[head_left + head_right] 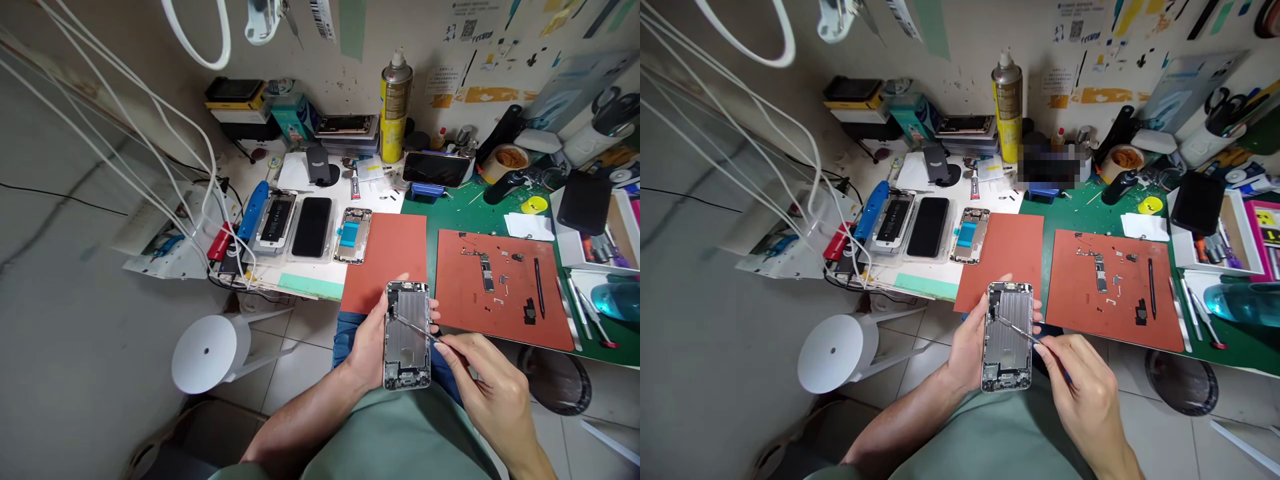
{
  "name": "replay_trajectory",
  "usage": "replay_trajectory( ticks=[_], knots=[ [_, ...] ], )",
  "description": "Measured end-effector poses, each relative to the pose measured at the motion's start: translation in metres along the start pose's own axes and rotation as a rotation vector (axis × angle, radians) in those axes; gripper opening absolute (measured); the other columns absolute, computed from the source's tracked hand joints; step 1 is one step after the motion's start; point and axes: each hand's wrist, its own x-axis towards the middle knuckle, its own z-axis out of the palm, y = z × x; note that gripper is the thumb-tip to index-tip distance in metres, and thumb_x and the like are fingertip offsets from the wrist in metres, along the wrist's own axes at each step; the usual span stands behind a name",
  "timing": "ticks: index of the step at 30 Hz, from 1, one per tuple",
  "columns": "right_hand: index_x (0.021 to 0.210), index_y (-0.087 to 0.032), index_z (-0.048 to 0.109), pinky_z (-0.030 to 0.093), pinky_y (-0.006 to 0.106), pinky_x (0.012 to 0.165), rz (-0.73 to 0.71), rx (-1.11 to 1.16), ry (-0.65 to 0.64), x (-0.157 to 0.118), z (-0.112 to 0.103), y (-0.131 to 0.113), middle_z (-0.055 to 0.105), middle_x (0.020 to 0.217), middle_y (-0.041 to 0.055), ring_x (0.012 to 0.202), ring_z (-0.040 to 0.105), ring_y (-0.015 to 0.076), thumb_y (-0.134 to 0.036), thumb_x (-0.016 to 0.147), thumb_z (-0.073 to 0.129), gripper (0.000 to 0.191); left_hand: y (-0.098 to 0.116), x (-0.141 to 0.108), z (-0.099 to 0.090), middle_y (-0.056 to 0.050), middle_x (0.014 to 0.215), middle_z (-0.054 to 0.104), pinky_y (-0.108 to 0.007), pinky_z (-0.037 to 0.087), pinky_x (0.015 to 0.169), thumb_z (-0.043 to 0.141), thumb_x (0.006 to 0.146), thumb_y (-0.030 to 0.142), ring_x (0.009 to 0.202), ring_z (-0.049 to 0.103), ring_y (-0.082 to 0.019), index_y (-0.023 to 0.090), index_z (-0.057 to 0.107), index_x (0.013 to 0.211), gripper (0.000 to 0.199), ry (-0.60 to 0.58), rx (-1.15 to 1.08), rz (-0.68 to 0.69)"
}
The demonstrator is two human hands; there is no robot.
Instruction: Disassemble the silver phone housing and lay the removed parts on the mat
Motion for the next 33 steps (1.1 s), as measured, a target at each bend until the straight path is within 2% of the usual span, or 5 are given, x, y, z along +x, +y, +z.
replay_trajectory(
  ticks=[5, 10, 20, 29, 33],
  knots=[
    [0.108, -0.027, 0.075, 0.055, 0.034, 0.069, -0.024, 0.004, -0.004, 0.002, -0.001, 0.003, 0.074, 0.089, 0.0025, 0.075, 0.070, 0.0191, -0.016, 0.103, 0.068, 0.014, -0.001, 0.000, -0.002, -0.016, 0.129, 0.076, -0.042, 0.058, 0.094, 0.046, 0.109, 0.061, 0.104, 0.077, -0.027, 0.030, 0.042, 0.165, 0.064, -0.050, -0.009, -0.036],
    [0.111, -0.026, 0.076, 0.055, 0.035, 0.069, -0.046, -0.018, 0.002, 0.000, -0.002, 0.006, 0.074, 0.088, 0.0032, 0.075, 0.068, 0.0193, -0.014, 0.102, 0.067, 0.018, -0.004, 0.002, -0.004, -0.016, 0.131, 0.075, -0.043, 0.058, 0.094, 0.042, 0.111, 0.058, 0.109, 0.076, -0.028, 0.030, 0.043, 0.164, 0.060, -0.080, -0.021, -0.029],
    [0.116, -0.027, 0.076, 0.056, 0.035, 0.070, -0.119, -0.061, -0.044, 0.002, -0.019, 0.019, 0.075, 0.092, 0.0032, 0.078, 0.069, 0.0193, -0.011, 0.100, 0.071, 0.023, -0.009, 0.003, 0.002, -0.017, 0.128, 0.077, -0.048, 0.056, 0.102, 0.049, 0.109, 0.057, 0.112, 0.079, -0.033, 0.025, 0.046, 0.160, 0.060, -0.053, -0.047, -0.082],
    [0.122, -0.023, 0.076, 0.060, 0.035, 0.080, -0.147, 0.007, -0.077, -0.002, -0.016, 0.030, 0.078, 0.103, 0.0053, 0.090, 0.073, 0.0190, -0.003, 0.099, 0.070, 0.031, -0.013, 0.002, 0.002, -0.018, 0.125, 0.077, -0.049, 0.057, 0.102, 0.054, 0.107, 0.057, 0.110, 0.079, -0.033, 0.023, 0.048, 0.160, 0.063, -0.026, -0.088, -0.102],
    [0.121, -0.022, 0.076, 0.059, 0.034, 0.077, -0.174, -0.005, -0.068, -0.004, -0.017, 0.034, 0.076, 0.099, 0.0049, 0.086, 0.071, 0.0178, 0.000, 0.098, 0.072, 0.032, -0.015, 0.001, 0.001, -0.018, 0.122, 0.078, -0.047, 0.057, 0.100, 0.052, 0.108, 0.056, 0.110, 0.079, -0.032, 0.023, 0.050, 0.158, 0.060, -0.008, -0.066, -0.112]
  ],
)
